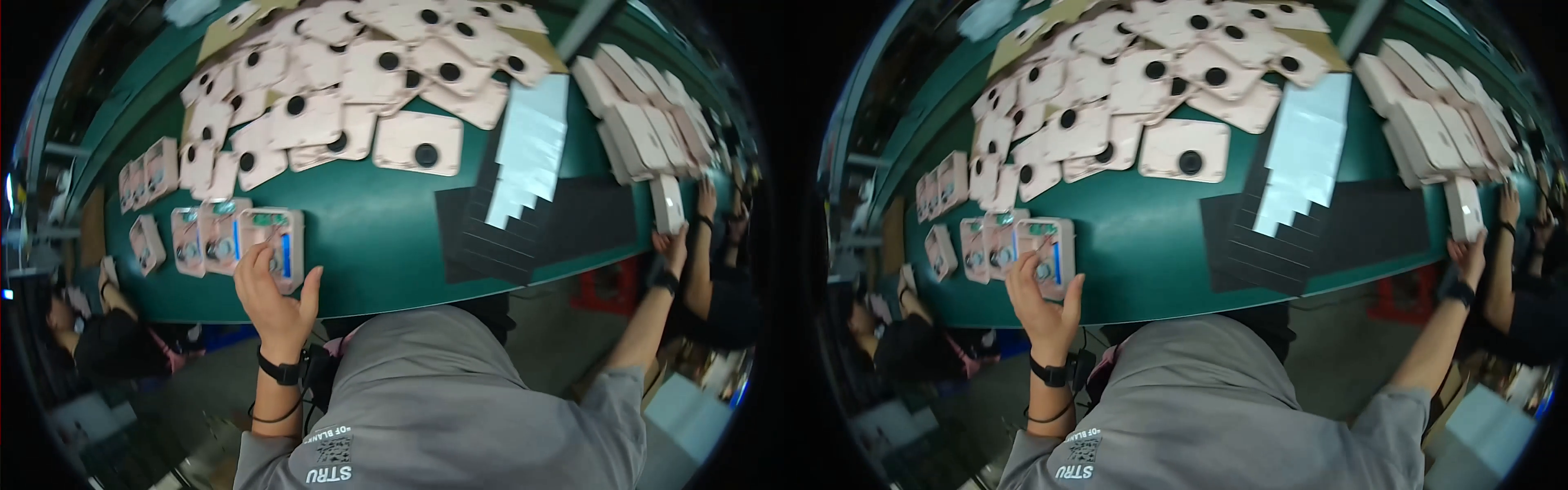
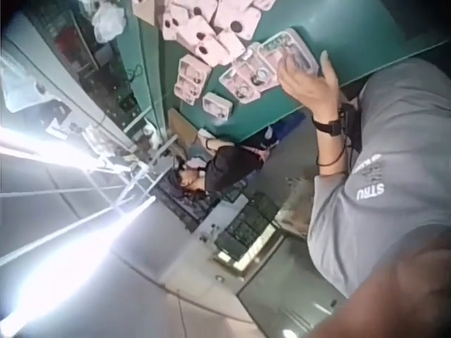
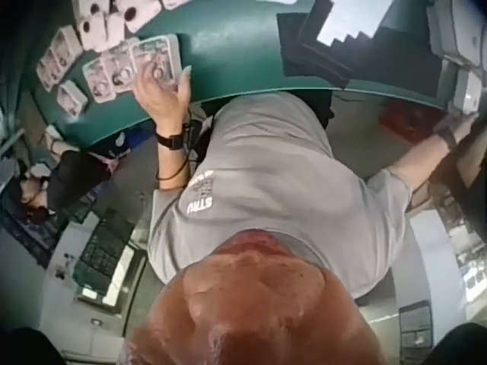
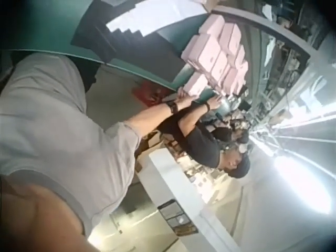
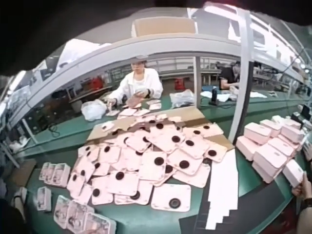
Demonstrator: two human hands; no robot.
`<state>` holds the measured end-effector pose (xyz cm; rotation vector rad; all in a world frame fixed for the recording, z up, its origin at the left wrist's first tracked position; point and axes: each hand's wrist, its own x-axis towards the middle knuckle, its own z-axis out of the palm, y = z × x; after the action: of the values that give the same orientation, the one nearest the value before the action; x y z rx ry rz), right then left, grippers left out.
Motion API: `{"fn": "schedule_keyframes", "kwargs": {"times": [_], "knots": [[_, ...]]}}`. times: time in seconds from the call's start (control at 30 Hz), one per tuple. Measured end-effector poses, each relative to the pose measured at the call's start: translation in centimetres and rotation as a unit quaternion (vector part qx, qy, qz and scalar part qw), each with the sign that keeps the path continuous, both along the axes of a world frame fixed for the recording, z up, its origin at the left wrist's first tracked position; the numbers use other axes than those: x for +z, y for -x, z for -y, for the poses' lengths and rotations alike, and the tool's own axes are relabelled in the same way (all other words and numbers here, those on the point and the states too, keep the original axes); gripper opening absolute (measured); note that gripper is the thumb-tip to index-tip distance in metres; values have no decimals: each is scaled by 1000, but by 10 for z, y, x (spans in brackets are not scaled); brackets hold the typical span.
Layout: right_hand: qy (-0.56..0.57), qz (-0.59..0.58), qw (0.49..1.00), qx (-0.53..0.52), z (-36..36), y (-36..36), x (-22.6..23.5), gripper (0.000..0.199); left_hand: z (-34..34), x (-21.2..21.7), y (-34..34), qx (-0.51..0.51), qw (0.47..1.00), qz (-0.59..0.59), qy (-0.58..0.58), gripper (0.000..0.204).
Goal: Assembling components into electronic device housings at a production line.
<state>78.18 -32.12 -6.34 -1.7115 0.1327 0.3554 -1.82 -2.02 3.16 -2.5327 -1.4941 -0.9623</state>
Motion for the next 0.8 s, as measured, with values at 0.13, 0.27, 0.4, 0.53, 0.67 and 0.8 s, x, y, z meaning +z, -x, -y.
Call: {"fn": "schedule_keyframes", "kwargs": {"times": [0.13,0.27,0.4,0.53,0.67,0.8], "knots": [[320,289,893,132,8,27,0,67,7,-20,11,23,992,-62,107,41],[95,260,874,400,-176,306,84,31,10,-49,18,95,989,-17,108,30],[147,392,737,530,-227,402,93,16,8,-44,11,1,997,-8,76,23],[191,415,717,527,-234,424,65,15,14,-32,-5,-114,990,-10,82,21],[205,460,700,507,-231,432,63,16,8,-30,-35,-235,967,-16,98,24],[177,437,732,491,-224,429,57,16,1,-29,-42,-297,951,-10,85,24]]}}
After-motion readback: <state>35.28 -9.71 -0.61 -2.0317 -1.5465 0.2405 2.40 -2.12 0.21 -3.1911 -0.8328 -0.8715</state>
